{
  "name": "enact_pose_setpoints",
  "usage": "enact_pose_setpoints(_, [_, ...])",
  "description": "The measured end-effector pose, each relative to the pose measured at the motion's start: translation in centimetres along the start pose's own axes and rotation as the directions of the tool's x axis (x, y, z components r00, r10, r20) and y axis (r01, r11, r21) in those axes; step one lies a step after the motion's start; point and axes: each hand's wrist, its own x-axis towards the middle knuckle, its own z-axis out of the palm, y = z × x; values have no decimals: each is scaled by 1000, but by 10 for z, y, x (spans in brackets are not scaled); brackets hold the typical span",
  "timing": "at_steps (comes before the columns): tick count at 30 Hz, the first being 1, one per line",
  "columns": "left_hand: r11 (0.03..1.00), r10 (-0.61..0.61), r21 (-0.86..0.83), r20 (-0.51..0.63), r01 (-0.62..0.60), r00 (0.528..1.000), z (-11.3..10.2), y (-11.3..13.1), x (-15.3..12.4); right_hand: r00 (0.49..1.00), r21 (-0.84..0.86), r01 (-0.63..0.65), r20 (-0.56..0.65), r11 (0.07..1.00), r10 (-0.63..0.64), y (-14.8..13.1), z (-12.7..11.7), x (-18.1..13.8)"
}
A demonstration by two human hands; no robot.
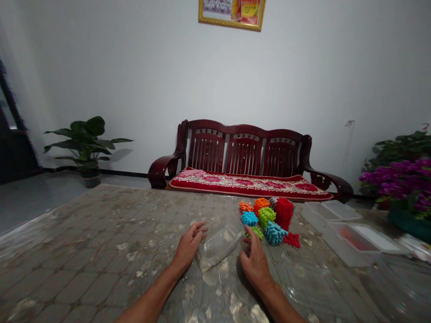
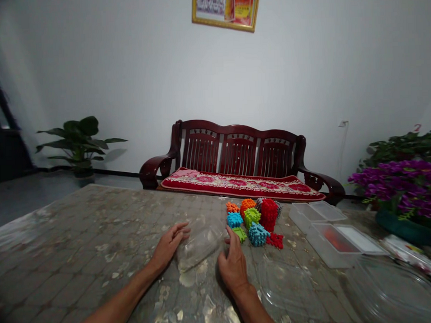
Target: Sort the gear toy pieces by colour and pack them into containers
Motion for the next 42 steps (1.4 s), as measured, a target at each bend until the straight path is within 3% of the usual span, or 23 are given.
enact_pose_setpoints(3, [1000, -5, -16, 9, 5, 1000, 0, 1, 1, 997, 26, 34, 68, 999, -36, -1, -2, 1])
enact_pose_setpoints(6, [1000, 6, -14, -3, -6, 1000, 1, 1, 0, 996, 43, -9, 92, 999, 5, -4, -4, 2])
enact_pose_setpoints(12, [998, 11, 59, -187, 0, 982, -5, -8, -7, 993, -11, -95, 62, 995, 96, -7, -6, 2])
enact_pose_setpoints(14, [1000, 10, 7, -139, -9, 990, -12, -8, -11, 993, -30, -101, 58, 994, 103, -7, -7, 2])
enact_pose_setpoints(17, [1000, 17, -27, 73, -15, 997, -27, -4, -17, 997, -8, -64, 45, 998, 64, -5, -6, 3])
enact_pose_setpoints(21, [995, 23, 87, 267, -47, 963, -39, 4, -27, 996, 71, -40, 78, 997, 34, 1, -4, 3])
enact_pose_setpoints(26, [966, 47, 236, 244, -106, 969, -26, 8, -33, 989, 103, -89, 131, 991, 75, 2, -6, 5])
enact_pose_setpoints(31, [963, 83, 232, 217, -134, 973, -18, 8, -26, 990, 145, -109, 106, 983, 94, -1, -7, 7])
enact_pose_setpoints(38, [960, 92, 224, 316, -168, 944, -23, -6, -6, 984, 188, -163, 101, 969, 146, 4, -3, 9])
enact_pose_setpoints(42, [931, 146, 269, 349, -248, 926, -25, -14, -2, 982, 208, -178, 105, 962, 159, 9, 1, 9])
